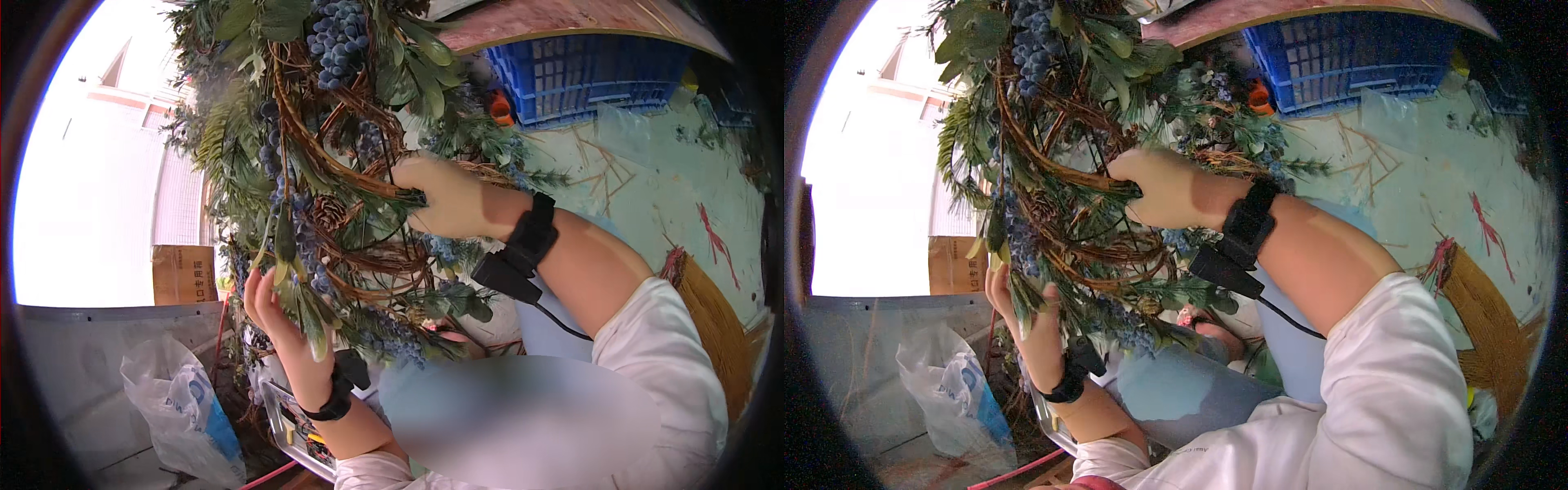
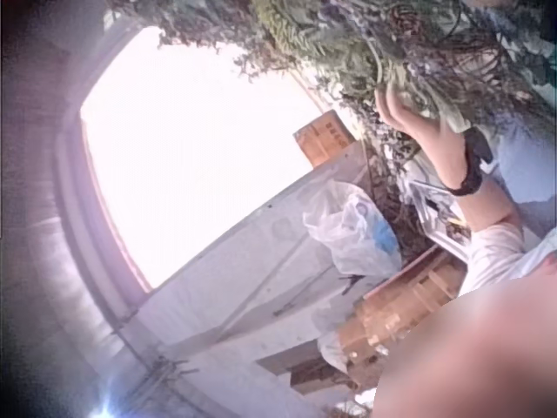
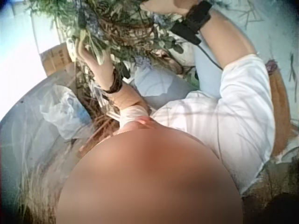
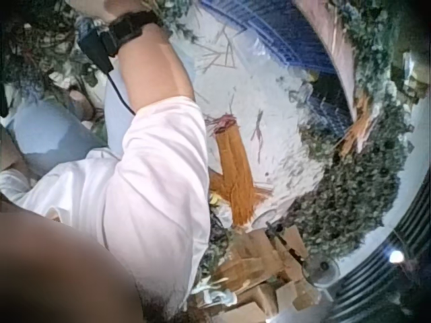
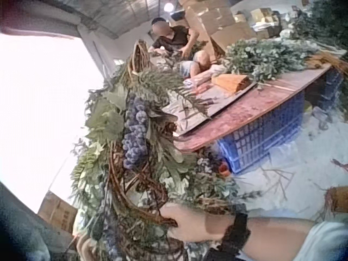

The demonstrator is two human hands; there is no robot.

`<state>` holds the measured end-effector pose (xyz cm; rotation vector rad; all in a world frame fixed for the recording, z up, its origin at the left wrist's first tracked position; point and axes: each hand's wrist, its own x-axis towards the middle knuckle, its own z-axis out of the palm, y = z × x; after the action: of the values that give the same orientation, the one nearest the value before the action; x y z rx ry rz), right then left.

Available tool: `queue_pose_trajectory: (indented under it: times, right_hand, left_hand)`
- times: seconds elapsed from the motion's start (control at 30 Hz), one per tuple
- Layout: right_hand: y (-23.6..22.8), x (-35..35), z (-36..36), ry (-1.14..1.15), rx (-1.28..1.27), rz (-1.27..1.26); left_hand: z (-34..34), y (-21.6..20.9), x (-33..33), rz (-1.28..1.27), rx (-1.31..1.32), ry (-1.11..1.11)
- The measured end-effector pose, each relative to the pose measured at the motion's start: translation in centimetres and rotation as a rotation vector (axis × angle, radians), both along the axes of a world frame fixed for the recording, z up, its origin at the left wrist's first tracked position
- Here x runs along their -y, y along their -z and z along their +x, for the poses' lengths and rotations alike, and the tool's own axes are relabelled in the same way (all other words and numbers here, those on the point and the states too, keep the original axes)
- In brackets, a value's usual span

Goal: Assembling decorative wreaths with pine branches, berries, and pinecones.

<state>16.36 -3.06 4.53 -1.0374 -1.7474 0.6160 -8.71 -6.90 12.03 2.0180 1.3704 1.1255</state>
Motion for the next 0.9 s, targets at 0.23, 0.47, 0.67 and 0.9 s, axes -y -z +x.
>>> queue_pose_trajectory:
  times: [0.23,0.47,0.67,0.9]
  right_hand:
    - [0.2,0.4,0.4,0.051,-0.044,0.092]
    - [0.1,0.5,0.2,0.044,-0.167,0.137]
    - [-1.2,1.3,0.3,0.023,-0.18,0.108]
    - [-1.5,1.4,1.0,0.042,-0.198,0.14]
  left_hand:
    - [1.3,-1.1,1.6,0.183,-0.884,0.317]
    - [3.0,-3.0,1.3,0.237,-1.272,0.38]
    - [2.7,-3.8,0.6,0.418,-1.433,0.508]
    - [3.1,-5.7,-0.3,0.405,-1.201,0.7]
